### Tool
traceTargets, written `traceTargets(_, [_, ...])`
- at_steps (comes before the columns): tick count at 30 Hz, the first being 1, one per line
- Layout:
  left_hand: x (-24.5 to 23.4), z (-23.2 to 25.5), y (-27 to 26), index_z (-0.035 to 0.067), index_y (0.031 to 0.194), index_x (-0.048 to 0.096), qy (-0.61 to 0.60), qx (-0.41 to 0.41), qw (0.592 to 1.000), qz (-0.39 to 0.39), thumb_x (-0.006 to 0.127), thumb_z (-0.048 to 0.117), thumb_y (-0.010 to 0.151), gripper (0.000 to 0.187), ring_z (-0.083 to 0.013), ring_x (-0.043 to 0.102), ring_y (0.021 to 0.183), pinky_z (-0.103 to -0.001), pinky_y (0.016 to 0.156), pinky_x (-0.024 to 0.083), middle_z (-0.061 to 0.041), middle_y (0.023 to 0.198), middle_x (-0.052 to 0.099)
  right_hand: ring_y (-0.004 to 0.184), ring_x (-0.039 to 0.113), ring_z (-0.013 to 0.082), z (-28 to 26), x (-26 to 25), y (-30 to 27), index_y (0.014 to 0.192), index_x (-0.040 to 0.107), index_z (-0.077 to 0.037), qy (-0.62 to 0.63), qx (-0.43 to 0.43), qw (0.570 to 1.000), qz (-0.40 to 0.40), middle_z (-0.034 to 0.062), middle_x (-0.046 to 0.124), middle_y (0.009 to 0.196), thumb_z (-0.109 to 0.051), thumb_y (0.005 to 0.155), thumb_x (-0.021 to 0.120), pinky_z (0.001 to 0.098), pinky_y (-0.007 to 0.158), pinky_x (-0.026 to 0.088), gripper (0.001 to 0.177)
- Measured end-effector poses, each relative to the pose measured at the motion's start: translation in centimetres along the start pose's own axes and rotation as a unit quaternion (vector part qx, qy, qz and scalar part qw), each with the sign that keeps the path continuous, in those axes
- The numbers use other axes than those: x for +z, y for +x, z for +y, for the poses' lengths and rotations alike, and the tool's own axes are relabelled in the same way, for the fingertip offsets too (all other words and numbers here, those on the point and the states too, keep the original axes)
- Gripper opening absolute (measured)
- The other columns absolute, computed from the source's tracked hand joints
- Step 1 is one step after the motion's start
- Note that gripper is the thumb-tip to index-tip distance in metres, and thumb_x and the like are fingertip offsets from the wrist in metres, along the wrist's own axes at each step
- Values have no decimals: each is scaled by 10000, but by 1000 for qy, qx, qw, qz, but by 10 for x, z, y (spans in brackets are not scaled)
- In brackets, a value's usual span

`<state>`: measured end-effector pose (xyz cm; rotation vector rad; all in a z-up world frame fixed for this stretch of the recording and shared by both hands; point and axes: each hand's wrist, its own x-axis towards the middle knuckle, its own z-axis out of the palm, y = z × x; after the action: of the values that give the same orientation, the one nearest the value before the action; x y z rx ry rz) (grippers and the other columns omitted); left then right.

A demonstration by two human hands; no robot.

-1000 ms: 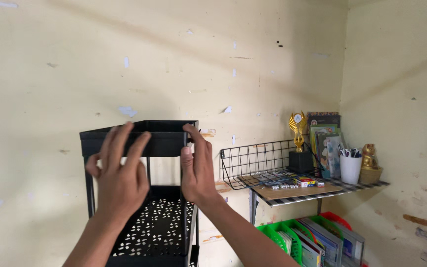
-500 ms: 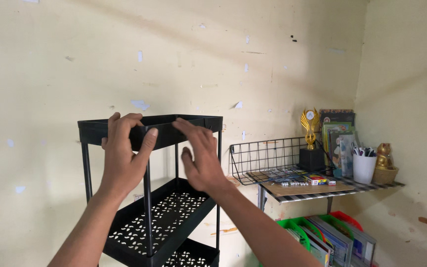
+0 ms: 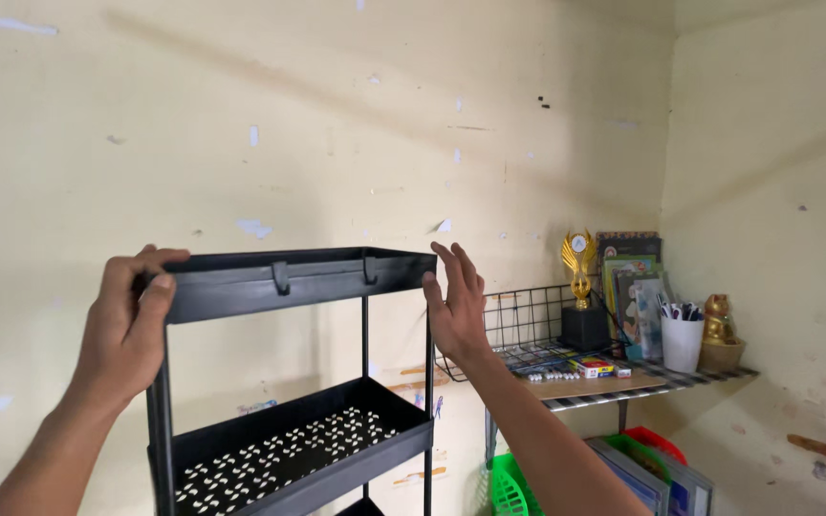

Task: The person assembles a black three-tier metal shelf by hand. They attach the top frame to the vertical supports, then install small black plastic clips into slots on the top frame to secure it. The person repeatedly adjusts and tests the fit of the clips and frame throughout the process.

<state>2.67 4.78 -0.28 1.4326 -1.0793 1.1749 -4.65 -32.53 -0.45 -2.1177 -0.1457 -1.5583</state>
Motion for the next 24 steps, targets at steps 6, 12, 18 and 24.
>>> traceTargets(6, [-4,-12,-1,13,1204,439,-26,-109,993,46,329,132,1103,191,-268,499,1345,-419,1151,347,-179,1433,560,1439,386,424,-17,-8,-5,1436,478,-190,127,42,989,-64,204,347,1601,-506,994,445,523,1071,453,545])
traceTargets(12, [5,1,-10,84,1459,421,110,-239,962,73,284,289,1131,411,-298,627,952,-427,912,472,-176,1294,618,1482,341,444,-32,-6,-4,1380,483,-112,113,10,992,-54,231,363,1604,-493,1012,514,530,1152,354,531])
traceTargets(18, [9,7,-5,97,1512,403,153,-304,938,59,284,333,1165,436,-317,632,851,-439,835,497,-300,1036,649,1458,370,416,-31,-5,-10,1420,410,-115,85,-38,995,-46,218,381,1552,-252,897,710,497,1129,402,618])
traceTargets(24, [11,-66,-58,-8,1589,178,50,-134,988,66,376,301,1113,601,-264,678,1010,-343,670,574,-234,1300,572,1398,432,384,-11,0,-18,1524,252,-147,89,-47,992,-71,201,318,1601,129,818,602,452,1065,471,835])
